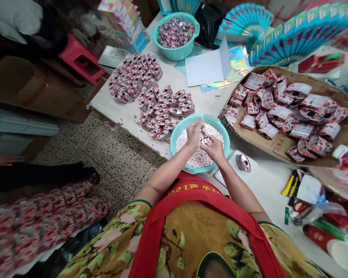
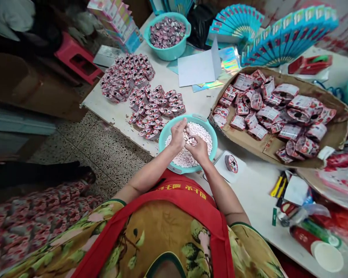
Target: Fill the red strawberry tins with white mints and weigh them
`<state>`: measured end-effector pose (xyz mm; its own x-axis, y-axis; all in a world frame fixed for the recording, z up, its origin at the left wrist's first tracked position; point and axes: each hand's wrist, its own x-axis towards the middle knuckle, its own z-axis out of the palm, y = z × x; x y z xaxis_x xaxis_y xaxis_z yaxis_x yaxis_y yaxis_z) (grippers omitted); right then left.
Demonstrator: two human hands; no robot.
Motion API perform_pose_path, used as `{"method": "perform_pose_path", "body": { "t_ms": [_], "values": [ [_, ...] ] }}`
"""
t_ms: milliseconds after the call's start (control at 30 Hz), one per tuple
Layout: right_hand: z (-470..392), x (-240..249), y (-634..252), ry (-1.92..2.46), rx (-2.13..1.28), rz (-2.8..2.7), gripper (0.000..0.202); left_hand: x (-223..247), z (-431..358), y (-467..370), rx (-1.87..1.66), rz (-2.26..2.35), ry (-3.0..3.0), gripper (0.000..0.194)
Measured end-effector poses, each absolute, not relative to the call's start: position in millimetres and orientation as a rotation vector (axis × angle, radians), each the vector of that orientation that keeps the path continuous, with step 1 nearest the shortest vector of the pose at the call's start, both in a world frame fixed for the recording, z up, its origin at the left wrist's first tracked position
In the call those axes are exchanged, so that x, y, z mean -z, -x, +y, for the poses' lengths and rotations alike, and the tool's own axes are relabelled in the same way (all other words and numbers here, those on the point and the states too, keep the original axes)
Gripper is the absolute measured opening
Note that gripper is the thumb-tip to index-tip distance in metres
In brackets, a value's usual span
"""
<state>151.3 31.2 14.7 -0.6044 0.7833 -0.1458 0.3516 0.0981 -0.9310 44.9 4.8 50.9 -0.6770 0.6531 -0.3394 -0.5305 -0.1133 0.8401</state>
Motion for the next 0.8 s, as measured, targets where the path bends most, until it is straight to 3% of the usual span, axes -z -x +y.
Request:
{"method": "perform_pose_path", "body": {
  "t_ms": [800],
  "values": [
    [-32, 10, -174, 1.189, -1.599, -1.792, 0.028, -41, -38, -74, -1.499, 1.479, -0.667, 0.032]
  ]
}}
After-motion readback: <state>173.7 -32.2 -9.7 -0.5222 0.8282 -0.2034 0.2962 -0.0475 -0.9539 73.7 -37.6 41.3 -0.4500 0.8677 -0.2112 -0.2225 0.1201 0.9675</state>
